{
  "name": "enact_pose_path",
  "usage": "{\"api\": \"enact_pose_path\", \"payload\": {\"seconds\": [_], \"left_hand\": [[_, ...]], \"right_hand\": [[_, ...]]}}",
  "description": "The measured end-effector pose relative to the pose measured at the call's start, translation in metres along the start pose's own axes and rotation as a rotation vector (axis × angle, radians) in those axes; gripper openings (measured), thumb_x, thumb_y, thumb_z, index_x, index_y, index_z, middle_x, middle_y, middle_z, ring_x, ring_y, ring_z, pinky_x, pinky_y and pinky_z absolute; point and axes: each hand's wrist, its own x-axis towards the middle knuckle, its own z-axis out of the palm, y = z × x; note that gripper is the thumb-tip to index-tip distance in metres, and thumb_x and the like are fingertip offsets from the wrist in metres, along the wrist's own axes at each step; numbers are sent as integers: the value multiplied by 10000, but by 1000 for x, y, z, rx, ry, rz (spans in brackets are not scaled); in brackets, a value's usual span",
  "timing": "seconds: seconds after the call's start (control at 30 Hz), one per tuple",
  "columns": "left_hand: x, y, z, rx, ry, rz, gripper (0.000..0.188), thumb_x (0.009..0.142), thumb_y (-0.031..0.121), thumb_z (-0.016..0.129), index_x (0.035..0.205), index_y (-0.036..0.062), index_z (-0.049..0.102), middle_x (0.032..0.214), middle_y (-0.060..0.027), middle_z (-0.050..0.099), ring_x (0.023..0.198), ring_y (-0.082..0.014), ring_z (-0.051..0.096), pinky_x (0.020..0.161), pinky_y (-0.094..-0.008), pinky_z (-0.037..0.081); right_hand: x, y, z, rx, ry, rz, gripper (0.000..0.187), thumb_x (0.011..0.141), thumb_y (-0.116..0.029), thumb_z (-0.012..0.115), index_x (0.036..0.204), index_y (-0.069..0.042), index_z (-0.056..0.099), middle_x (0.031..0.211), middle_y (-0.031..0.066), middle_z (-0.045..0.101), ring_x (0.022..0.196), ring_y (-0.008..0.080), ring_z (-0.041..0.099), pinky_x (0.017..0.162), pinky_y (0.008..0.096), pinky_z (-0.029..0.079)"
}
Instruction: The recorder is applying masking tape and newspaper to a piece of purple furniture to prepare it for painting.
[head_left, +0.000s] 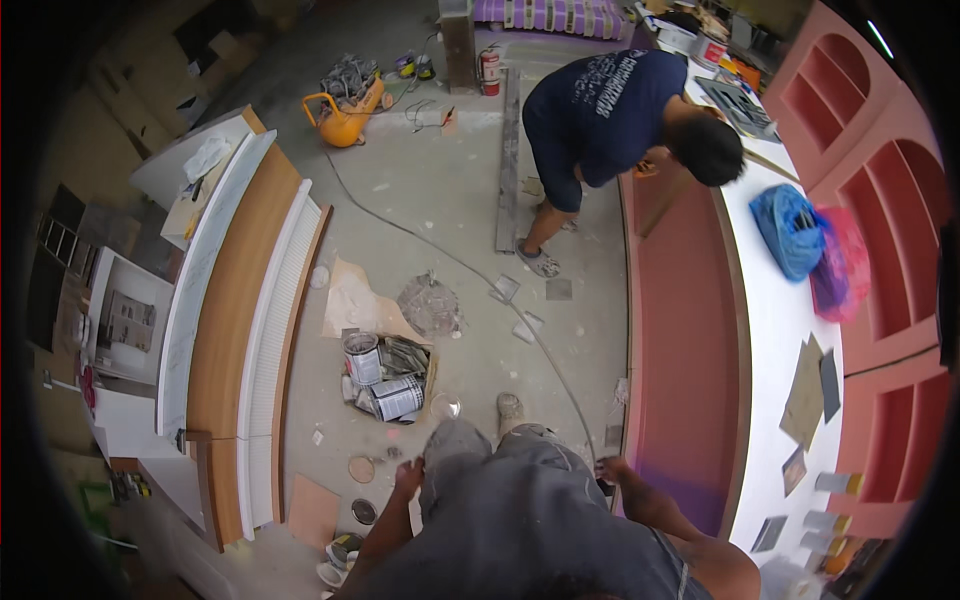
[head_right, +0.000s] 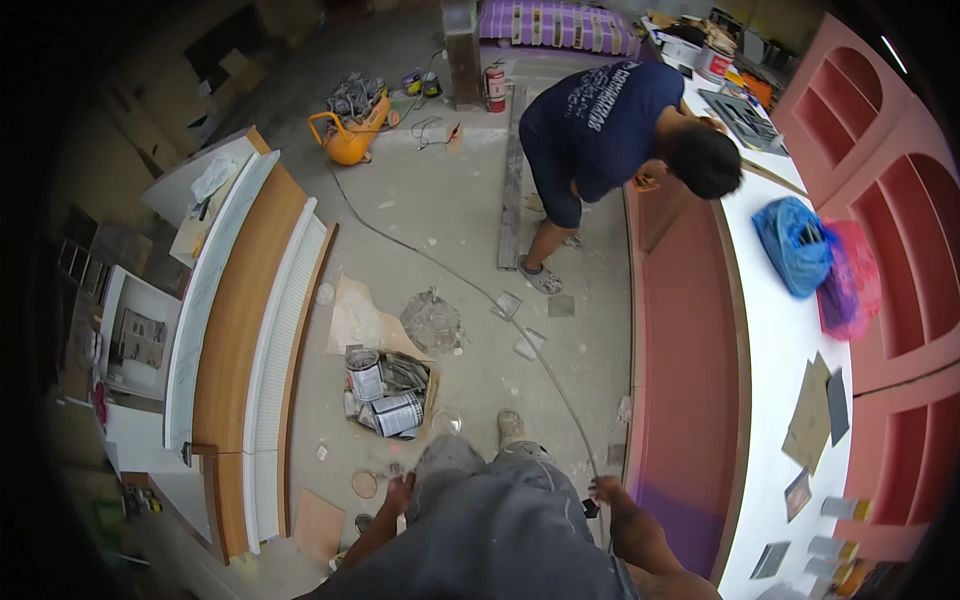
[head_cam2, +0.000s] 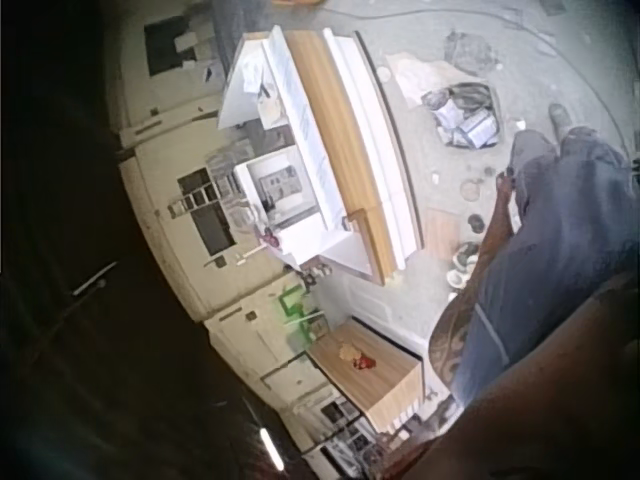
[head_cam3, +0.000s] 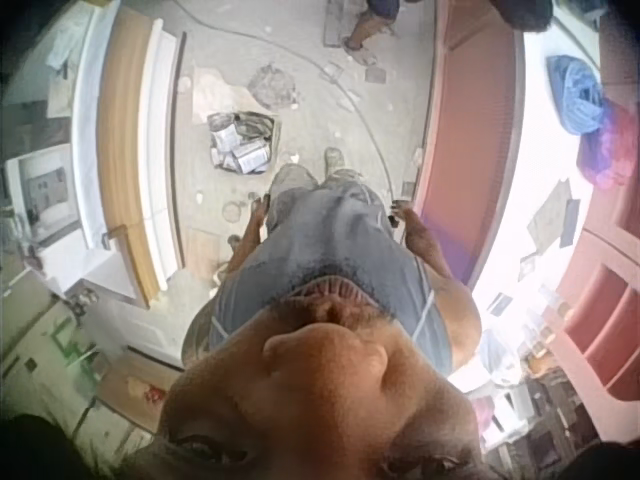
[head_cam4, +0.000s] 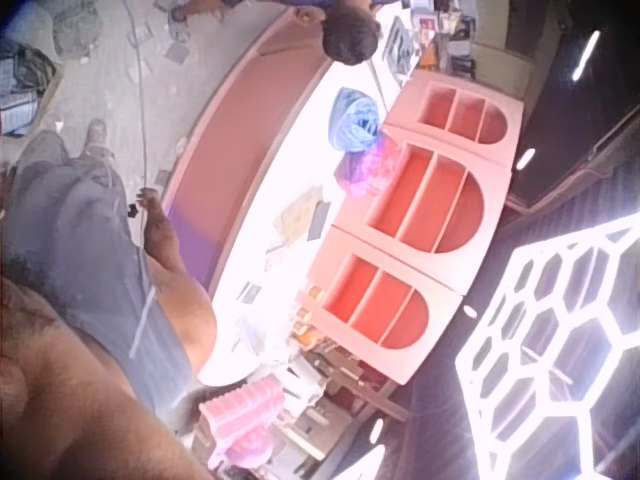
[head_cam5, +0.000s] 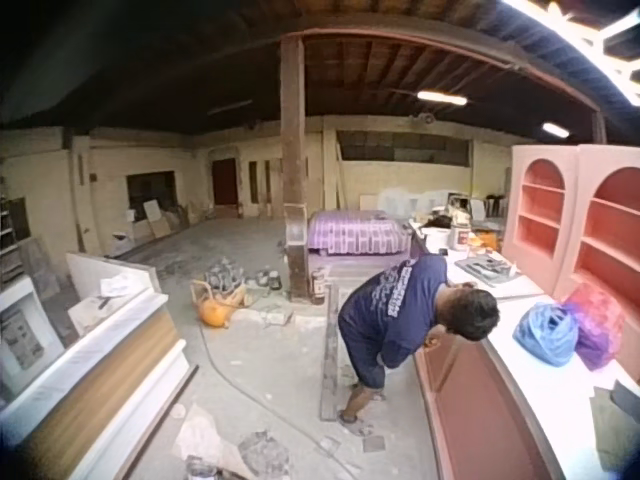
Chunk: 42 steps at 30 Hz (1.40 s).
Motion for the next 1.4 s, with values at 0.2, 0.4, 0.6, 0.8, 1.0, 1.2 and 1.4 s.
{"api": "enact_pose_path", "payload": {"seconds": [0.2, 0.4, 0.6, 0.8, 1.0, 1.2, 1.4], "left_hand": [[87, 82, -26, -420, -8, -116, 395, 966, 388, 671, 899, 1, 633, 652, -55, 577, 531, -162, 546, 468, -336, 428], [191, 124, -16, -254, -29, -281, 354, 958, 352, 677, 984, 1, 635, 789, -106, 631, 575, -199, 575, 453, -374, 467], [260, 207, -46, -226, -129, -288, 293, 983, 360, 622, 858, 94, 628, 684, -48, 563, 522, -197, 539, 509, -397, 454], [356, 331, -90, -560, 63, -350, 331, 981, 350, 612, 876, 40, 660, 666, -59, 610, 533, -183, 580, 500, -346, 490], [442, 422, -140, -540, 159, -250, 396, 1003, 400, 592, 886, 26, 650, 609, -51, 559, 470, -161, 525, 437, -328, 455], [516, 452, -122, -280, 42, -141, 371, 1003, 358, 572, 893, 12, 650, 672, -83, 632, 566, -233, 602, 535, -400, 498], [626, 598, -174, 57, 19, 178, 417, 997, 378, 577, 861, -9, 657, 710, -82, 668, 639, -226, 638, 606, -411, 515]], "right_hand": [[35, -295, 127, -685, 84, -428, 355, 958, -316, 577, 923, -5, 744, 859, 119, 764, 596, 207, 683, 539, 354, 534], [1, -604, 330, -1343, 93, -1190, 342, 918, -382, 587, 990, -102, 769, 936, 175, 748, 893, 352, 720, 844, 449, 561], [-61, -849, 455, -1937, 327, -1223, 393, 880, -372, 649, 1169, -118, 731, 1208, 166, 706, 1217, 361, 610, 1039, 487, 467], [-27, -999, 435, -2426, 474, -536, 567, 789, -445, 703, 1277, -157, 694, 1351, 96, 636, 1343, 301, 517, 1119, 501, 365], [40, -1031, 400, -2580, 131, -156, 787, 818, -664, 625, 1441, -185, 580, 1513, 77, 532, 1425, 330, 449, 1190, 555, 219], [44, -1050, 431, -2487, -195, -80, 699, 883, -636, 584, 1404, -170, 610, 1450, 71, 589, 1322, 298, 568, 1090, 484, 419], [59, -1102, 468, -2153, -300, -270, 665, 894, -603, 589, 1390, -161, 620, 1423, 70, 610, 1303, 290, 584, 1065, 471, 446]]}}
